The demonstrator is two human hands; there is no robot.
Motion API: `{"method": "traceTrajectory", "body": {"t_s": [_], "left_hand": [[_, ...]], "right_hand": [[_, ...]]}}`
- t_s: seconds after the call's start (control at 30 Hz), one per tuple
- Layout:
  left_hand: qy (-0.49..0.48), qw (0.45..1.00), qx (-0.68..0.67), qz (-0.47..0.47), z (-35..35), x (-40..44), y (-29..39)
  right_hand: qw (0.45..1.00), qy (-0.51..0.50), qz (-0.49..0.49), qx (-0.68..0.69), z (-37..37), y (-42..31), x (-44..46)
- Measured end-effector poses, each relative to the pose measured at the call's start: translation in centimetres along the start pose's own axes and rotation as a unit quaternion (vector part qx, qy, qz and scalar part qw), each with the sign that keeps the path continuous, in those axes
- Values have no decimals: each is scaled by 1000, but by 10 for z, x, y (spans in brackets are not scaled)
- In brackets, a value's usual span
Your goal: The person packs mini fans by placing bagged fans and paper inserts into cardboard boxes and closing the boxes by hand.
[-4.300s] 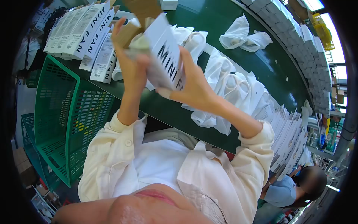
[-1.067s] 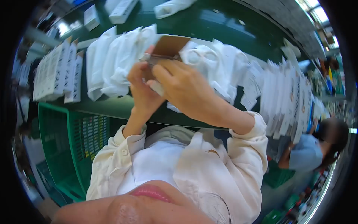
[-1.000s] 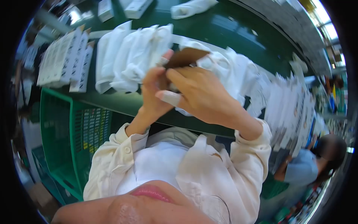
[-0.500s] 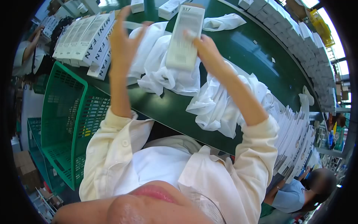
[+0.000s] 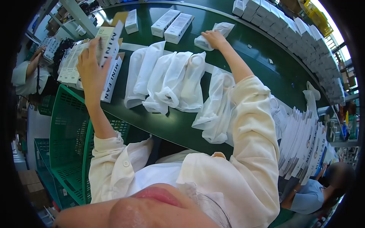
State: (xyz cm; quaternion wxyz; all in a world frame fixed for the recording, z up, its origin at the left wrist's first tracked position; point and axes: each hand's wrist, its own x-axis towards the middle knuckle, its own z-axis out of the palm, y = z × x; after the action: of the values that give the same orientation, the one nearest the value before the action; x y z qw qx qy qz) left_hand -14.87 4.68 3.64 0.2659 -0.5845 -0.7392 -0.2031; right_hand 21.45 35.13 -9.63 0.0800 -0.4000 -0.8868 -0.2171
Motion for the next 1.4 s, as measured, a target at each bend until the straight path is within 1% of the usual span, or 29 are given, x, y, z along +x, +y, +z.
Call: {"method": "traceTrajectory", "body": {"t_s": [0.03, 0.07, 0.1, 0.13, 0.17, 0.2, 0.23, 0.27, 0.33, 0.4, 0.43, 0.57, 0.6, 0.73, 0.77, 0.87, 0.93, 1.03, 1.07, 1.1, 1.13, 1.17, 1.2, 1.23, 1.27, 1.3, 1.33, 1.37, 1.4], "left_hand": [[17, 989, -149, 16, -11, -10, 14], [30, 955, -293, 31, -22, -21, 28], [-59, 889, -452, -44, -31, -32, 39], [-91, 827, -552, -45, -31, -46, 49], [-81, 831, -550, -12, -31, -59, 60], [-74, 833, -548, 21, -31, -73, 73], [-78, 802, -592, 10, -27, -88, 89], [-60, 806, -588, 13, -21, -101, 103], [-48, 803, -593, 18, -11, -121, 130], [35, 862, -505, 30, -3, -136, 149], [31, 859, -510, 31, 2, -142, 154], [126, 847, -516, 19, 17, -160, 159], [127, 847, -516, 19, 17, -160, 158], [79, 781, -620, 16, 2, -155, 146], [77, 781, -619, 16, -2, -147, 142], [-134, 736, -649, 141, -17, -102, 129], [-204, 708, -650, 186, -18, -97, 127], [-199, 725, -650, 107, -13, -110, 133], [-200, 729, -650, 79, -12, -114, 135], [-204, 725, -653, 81, -13, -116, 139], [-162, 733, -657, 71, -14, -119, 141], [-122, 739, -659, 63, -15, -121, 143], [-80, 743, -662, 57, -17, -120, 145], [-41, 744, -665, 54, -17, -119, 146], [-49, 774, -629, 47, -19, -121, 145], [-59, 802, -594, 42, -21, -123, 141], [-71, 790, -606, 57, -20, -122, 136], [-54, 786, -616, 12, -18, -120, 130], [-38, 780, -624, -32, -15, -120, 124]], "right_hand": [[996, -16, -30, 86, -15, -3, 1], [982, -35, -60, 175, -31, -6, -1], [963, 59, -44, 258, -51, -7, -2], [949, 122, -1, 292, -89, -2, -4], [895, 183, 123, 387, -115, 11, -7], [815, 236, 246, 469, -142, 26, -15], [746, 293, 292, 522, -169, 33, -21], [694, 345, 298, 558, -197, 35, -31], [630, 407, 289, 594, -248, 27, -48], [607, 437, 279, 602, -284, 4, -62], [604, 444, 276, 601, -297, -12, -65], [614, 449, 272, 589, -314, -72, -77], [617, 452, 271, 585, -315, -85, -81], [618, 465, 268, 574, -326, -117, -93], [613, 469, 271, 576, -329, -119, -95], [585, 490, 284, 580, -338, -126, -100], [568, 512, 291, 575, -341, -122, -104], [538, 533, 283, 588, -344, -104, -114], [526, 535, 279, 599, -343, -99, -117], [495, 523, 272, 639, -342, -95, -119], [435, 482, 256, 716, -338, -94, -121], [353, 407, 232, 810, -331, -95, -123], [324, 335, 206, 861, -325, -103, -120], [417, 285, 159, 848, -323, -123, -113], [619, 316, 55, 717, -326, -147, -98], [782, 314, -47, 536, -326, -162, -90], [838, 227, -54, 493, -322, -169, -94], [882, 135, -59, 447, -317, -178, -99], [909, 109, -73, 395, -313, -193, -101]]}}
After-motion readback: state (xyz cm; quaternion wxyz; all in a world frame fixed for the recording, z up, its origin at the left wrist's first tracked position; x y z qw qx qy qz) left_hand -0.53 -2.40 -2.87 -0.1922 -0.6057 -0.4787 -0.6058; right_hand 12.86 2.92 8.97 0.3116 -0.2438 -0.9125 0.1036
